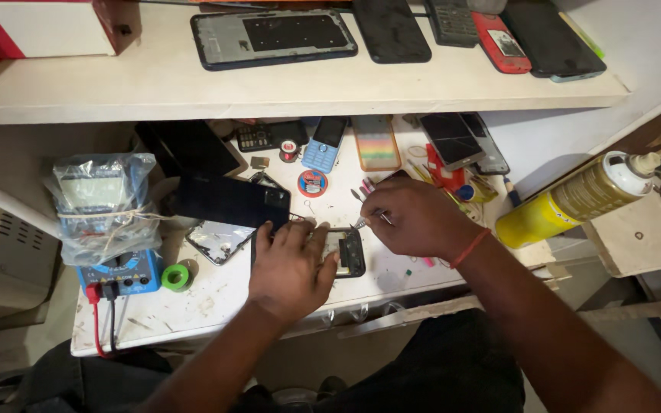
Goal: The person repairs a disassembled smartphone on a cluttered workbench, using a screwdriver and pry tool to work on the internal components and battery area of the phone. They reposition the phone body and other phones on the bench while continuing to work on the device, then lift the phone at the end.
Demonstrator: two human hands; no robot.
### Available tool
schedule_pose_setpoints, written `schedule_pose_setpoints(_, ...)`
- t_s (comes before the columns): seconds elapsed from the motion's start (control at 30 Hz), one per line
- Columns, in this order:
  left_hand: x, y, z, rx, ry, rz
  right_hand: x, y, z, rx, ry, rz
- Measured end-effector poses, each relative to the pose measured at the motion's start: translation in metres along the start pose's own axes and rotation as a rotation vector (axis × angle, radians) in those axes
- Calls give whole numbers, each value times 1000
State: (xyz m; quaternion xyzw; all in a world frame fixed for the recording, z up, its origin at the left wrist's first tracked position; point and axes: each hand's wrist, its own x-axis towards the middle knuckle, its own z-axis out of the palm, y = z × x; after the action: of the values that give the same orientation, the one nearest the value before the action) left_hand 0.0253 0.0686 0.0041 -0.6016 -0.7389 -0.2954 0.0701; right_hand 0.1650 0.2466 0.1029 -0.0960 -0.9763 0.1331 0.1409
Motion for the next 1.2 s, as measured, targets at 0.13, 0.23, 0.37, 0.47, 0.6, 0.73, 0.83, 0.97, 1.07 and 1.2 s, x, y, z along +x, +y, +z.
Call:
schedule_pose_setpoints(0.13,-1,0,2,28,-16,8,5,-11,-6,-77,-46,9)
schedule_pose_setpoints(0.23,-2,0,3,46,-6,9,12,-21,-13,-277,-193,92)
schedule_pose_setpoints(0.37,-1,1,3,72,-11,11,28,-28,-15,-439,-436,271)
schedule_pose_setpoints(0.47,-1,2,3,73,-12,6,34,-25,-16,-379,-398,81)
schedule_pose_setpoints(0.6,-1,2,3,93,-2,14,31,-21,-18,-178,-306,-180)
schedule_pose_setpoints(0.73,-1,3,4,65,-17,0,29,-24,-17,-254,-344,-6)
schedule_pose_setpoints(0.83,-1,2,5,88,-14,-1,32,-24,-17,-400,-474,219)
schedule_pose_setpoints(0.97,-1,2,4,90,-11,1,31,-22,-21,-50,-234,-136)
schedule_pose_setpoints(1.07,-1,2,4,72,4,6,31,-23,-22,-251,-360,45)
schedule_pose_setpoints(1.2,-2,2,4,58,34,10,33,-25,-23,-296,-383,123)
